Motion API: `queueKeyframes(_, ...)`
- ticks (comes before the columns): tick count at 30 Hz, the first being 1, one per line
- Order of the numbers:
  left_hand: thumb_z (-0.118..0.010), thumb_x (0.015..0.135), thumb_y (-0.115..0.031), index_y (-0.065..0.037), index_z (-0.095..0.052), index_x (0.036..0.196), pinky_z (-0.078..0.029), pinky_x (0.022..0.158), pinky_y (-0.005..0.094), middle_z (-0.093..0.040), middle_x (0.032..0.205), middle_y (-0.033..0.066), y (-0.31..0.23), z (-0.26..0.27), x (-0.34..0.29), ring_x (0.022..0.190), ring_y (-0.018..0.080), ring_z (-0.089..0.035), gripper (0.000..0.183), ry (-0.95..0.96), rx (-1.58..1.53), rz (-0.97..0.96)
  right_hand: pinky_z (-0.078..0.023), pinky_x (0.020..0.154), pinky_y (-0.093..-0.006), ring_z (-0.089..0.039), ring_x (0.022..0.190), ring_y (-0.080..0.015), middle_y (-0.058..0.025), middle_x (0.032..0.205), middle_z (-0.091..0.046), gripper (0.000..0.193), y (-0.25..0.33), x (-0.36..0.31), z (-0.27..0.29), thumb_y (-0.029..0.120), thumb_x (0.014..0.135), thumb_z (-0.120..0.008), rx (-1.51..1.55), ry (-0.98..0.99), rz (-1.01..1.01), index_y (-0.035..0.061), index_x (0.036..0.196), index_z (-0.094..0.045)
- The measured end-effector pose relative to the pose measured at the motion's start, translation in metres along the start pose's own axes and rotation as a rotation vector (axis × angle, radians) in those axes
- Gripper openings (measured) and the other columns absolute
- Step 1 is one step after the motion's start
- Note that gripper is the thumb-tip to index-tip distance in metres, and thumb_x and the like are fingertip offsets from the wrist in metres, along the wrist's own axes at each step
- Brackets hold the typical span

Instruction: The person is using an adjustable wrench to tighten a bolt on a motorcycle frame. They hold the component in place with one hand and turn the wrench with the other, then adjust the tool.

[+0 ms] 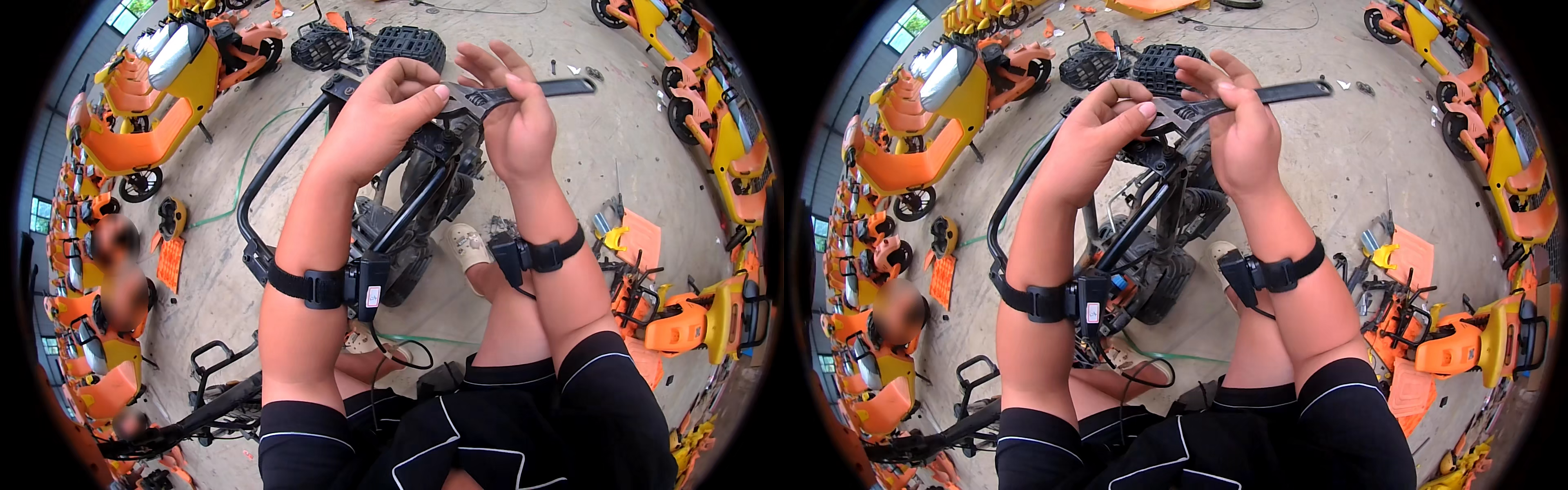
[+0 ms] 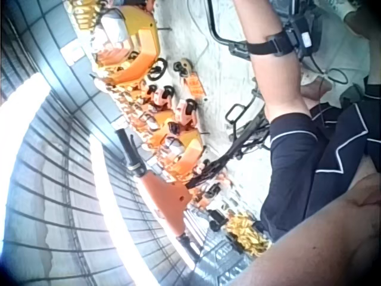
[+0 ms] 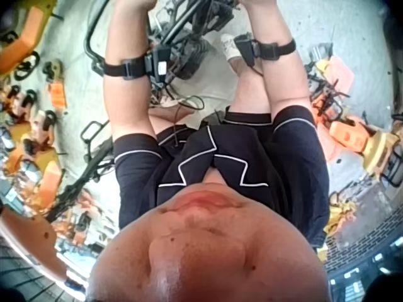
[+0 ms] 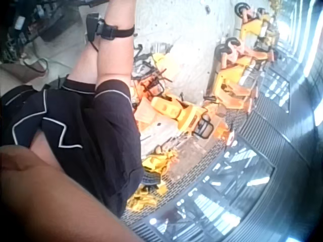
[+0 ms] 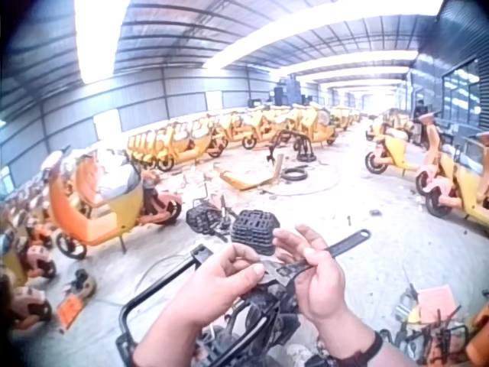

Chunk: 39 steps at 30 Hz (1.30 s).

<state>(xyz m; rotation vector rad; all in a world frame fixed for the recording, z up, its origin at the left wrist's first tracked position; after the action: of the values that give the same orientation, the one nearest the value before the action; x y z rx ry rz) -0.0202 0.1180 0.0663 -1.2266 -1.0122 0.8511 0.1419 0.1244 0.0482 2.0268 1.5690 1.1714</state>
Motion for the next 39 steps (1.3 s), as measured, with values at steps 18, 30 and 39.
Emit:
queueKeyframes(18, -0.073, 0.094, -0.018, 0.013, -0.027, 0.156, -0.044, 0.107, 0.0322, -0.057, 0.138, 0.021, 0.003, -0.009, 0.0, 0.126, 0.0221, -0.056, 0.083, 0.084, -0.178, 0.065, -0.04, 0.113, -0.0393, -0.046, 0.141, -0.0291, -0.0209, 0.159, -0.04, 0.082, -0.007, -0.027, -0.012, 0.034, 0.092, -0.079, -0.697, 0.142, 0.27, -0.001, 0.154, -0.038)
queueKeyframes(30, -0.084, 0.086, -0.019, 0.014, -0.018, 0.156, -0.045, 0.107, 0.036, -0.055, 0.137, 0.0254, 0.004, -0.009, -0.002, 0.123, 0.0272, -0.058, 0.102, 0.111, -0.27, 0.105, -0.05, 0.106, -0.038, -0.056, 0.132, -0.0251, -0.0153, 0.157, -0.046, 0.092, -0.022, -0.026, -0.027, 0.01, 0.074, -0.091, -0.845, 0.116, 0.183, 0.0033, 0.15, -0.039)
queueKeyframes(39, -0.071, 0.094, -0.052, 0.014, -0.017, 0.154, -0.046, 0.108, 0.0398, -0.047, 0.144, 0.03, 0.019, 0.006, 0.004, 0.13, 0.0317, -0.052, 0.103, -0.013, -0.343, 0.112, -0.054, 0.1, -0.0301, -0.062, 0.118, -0.0159, -0.013, 0.15, -0.051, 0.055, -0.029, -0.022, -0.029, 0.0, 0.085, -0.078, -0.338, 0.135, 0.094, 0.0039, 0.134, -0.05)
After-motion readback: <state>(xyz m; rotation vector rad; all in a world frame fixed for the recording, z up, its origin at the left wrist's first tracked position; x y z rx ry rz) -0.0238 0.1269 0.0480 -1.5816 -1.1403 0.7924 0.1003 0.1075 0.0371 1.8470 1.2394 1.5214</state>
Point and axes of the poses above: each hand's wrist, its own x-axis towards the middle knuckle, its own z-axis out of the back of the hand, y = z × x, the point moved 7 cm from there along x, towards the middle knuckle
